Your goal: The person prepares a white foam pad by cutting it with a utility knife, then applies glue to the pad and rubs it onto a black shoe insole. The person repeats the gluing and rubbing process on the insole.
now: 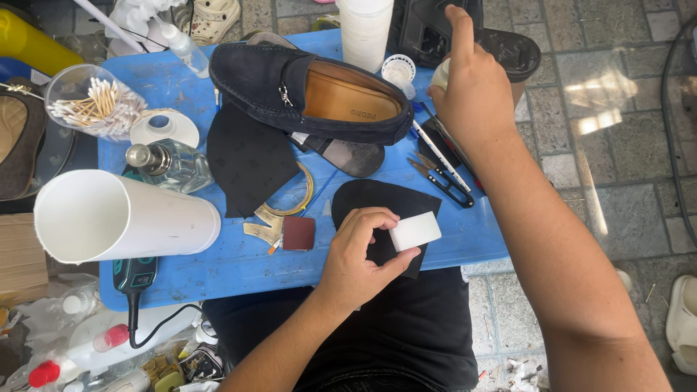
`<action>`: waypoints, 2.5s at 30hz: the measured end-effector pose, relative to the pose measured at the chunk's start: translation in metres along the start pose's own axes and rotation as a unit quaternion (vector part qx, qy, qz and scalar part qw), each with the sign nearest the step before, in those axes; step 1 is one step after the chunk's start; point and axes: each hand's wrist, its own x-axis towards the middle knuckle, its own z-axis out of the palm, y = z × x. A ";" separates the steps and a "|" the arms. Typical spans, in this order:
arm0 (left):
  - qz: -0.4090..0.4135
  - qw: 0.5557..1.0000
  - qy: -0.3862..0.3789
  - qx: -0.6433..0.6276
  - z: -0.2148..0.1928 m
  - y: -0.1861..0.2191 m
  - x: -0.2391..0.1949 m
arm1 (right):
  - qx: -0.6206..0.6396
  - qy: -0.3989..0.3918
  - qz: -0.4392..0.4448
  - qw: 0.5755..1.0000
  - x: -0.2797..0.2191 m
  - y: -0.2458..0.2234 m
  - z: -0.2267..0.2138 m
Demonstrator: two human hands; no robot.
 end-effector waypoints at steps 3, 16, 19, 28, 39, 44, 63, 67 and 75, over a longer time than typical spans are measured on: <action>-0.001 1.000 0.009 0.005 -0.004 -0.002 -0.002 | -0.013 -0.014 0.000 1.000 0.005 0.004 0.004; 0.000 0.998 0.055 0.000 0.002 0.000 0.000 | 0.110 0.100 -0.004 0.989 -0.076 -0.037 -0.104; -0.015 0.998 0.062 -0.003 0.011 0.003 -0.002 | 0.167 0.032 0.136 0.976 -0.136 -0.054 -0.120; 0.139 0.986 0.054 0.080 0.061 0.022 0.000 | 0.441 -0.022 0.360 0.822 -0.228 -0.052 -0.071; 0.189 0.960 0.112 0.175 0.087 0.022 -0.002 | 0.574 -0.030 0.353 0.738 -0.224 -0.026 -0.074; 0.178 0.964 0.106 0.168 0.080 0.022 -0.005 | 0.582 -0.052 0.357 0.729 -0.217 -0.027 -0.070; -0.125 0.959 -0.042 0.249 -0.002 0.006 0.016 | 0.693 0.016 0.291 0.659 -0.244 0.049 -0.064; -0.141 0.986 -0.050 0.070 0.022 0.005 0.015 | 0.709 0.039 0.284 0.645 -0.259 0.058 -0.063; -0.133 0.987 -0.074 -0.044 0.051 -0.001 0.028 | 0.655 0.049 0.279 0.701 -0.259 0.037 -0.064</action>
